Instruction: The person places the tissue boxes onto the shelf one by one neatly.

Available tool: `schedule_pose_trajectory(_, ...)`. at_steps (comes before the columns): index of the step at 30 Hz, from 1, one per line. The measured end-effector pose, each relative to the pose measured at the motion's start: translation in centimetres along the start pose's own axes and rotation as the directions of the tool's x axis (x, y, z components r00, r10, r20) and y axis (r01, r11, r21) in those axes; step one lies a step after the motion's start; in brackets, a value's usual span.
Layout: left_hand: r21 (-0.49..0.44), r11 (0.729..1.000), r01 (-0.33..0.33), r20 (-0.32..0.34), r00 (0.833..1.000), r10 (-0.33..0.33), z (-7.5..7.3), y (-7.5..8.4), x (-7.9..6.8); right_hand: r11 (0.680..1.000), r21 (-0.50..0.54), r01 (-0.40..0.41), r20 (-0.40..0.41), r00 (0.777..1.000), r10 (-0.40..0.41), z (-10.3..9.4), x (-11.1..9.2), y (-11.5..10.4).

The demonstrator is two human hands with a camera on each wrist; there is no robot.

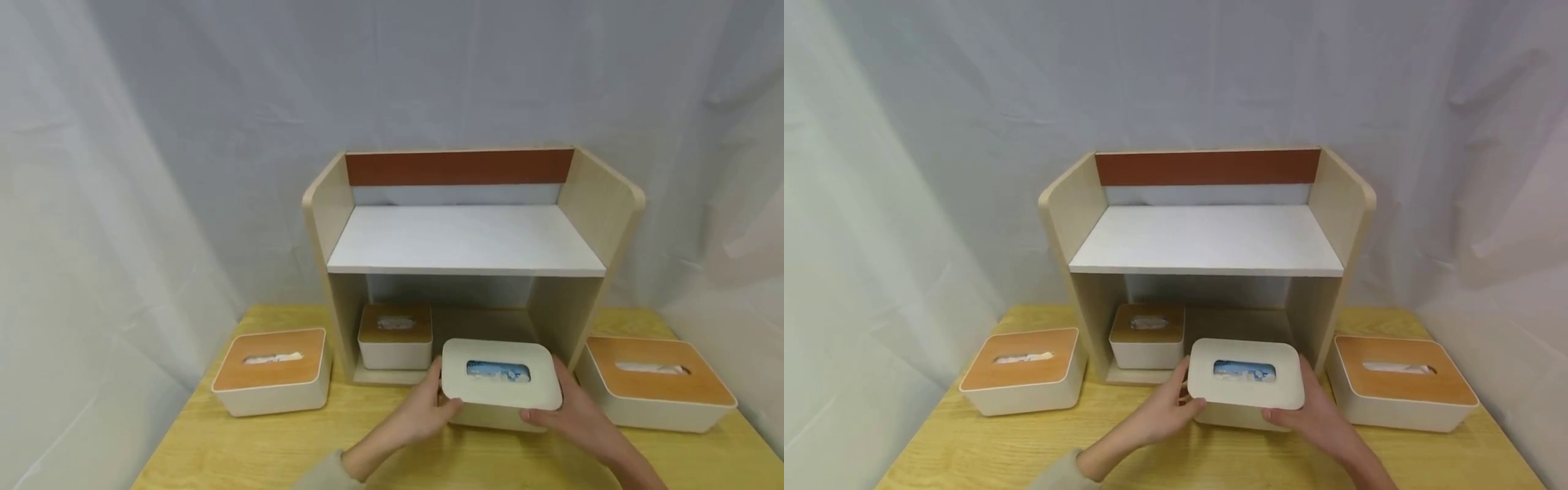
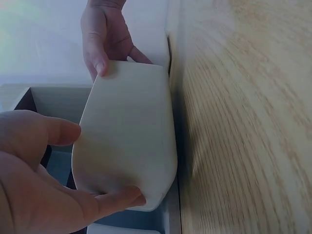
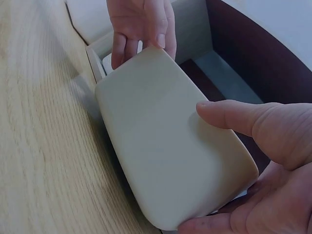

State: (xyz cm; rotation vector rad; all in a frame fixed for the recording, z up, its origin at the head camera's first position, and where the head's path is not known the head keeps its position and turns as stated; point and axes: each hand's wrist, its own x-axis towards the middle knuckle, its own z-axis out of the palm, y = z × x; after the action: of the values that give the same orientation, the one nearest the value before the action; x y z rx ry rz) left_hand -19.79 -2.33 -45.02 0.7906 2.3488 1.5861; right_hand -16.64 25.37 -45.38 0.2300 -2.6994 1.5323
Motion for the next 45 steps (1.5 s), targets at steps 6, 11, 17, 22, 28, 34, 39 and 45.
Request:
schedule_pose_trajectory(6, -0.035, 0.999, 0.032, -0.030, 0.999, -0.033, -0.2, -0.2, 0.8, 1.000, 0.022, -0.015, -0.006, 1.000, 0.015, -0.1, 0.7, 0.2)
schedule_pose_trajectory(11, -0.017, 0.999, 0.032, -0.054, 0.998, -0.033, -0.4, -0.6, 1.2, 0.999, -0.013, -0.042, -0.029, 0.999, 0.042, 0.1, 1.2, 0.4)
schedule_pose_trajectory(17, 0.001, 0.999, 0.048, -0.071, 0.996, -0.048, -0.7, -1.1, 1.5, 0.994, -0.030, -0.107, -0.048, 0.993, 0.105, 0.4, 1.4, 0.4)
schedule_pose_trajectory(22, 0.013, 0.999, 0.050, -0.063, 0.997, -0.049, -1.0, -1.3, 1.5, 0.986, -0.022, -0.168, -0.044, 0.985, 0.167, 0.6, 1.5, 0.7)
schedule_pose_trajectory(28, 0.035, 0.998, 0.060, -0.053, 0.997, -0.058, -1.4, -1.4, 1.8, 0.976, 0.087, -0.199, -0.065, 0.977, 0.205, 0.7, 1.3, 0.8)
schedule_pose_trajectory(34, 0.079, 0.996, 0.049, -0.069, 0.997, -0.043, -1.5, -1.4, 1.8, 0.981, 0.074, -0.177, -0.073, 0.980, 0.183, 0.8, 1.3, 0.8)
schedule_pose_trajectory(39, 0.178, 0.980, 0.083, -0.124, 0.990, -0.062, -1.2, -1.5, 1.7, 0.990, 0.058, -0.130, -0.126, 0.983, 0.137, 1.0, 1.3, 1.0)
schedule_pose_trajectory(45, 0.174, 0.981, 0.083, -0.162, 0.985, -0.055, -0.8, -1.4, 1.5, 0.997, 0.027, -0.076, -0.211, 0.974, 0.080, 1.5, 1.3, 1.1)
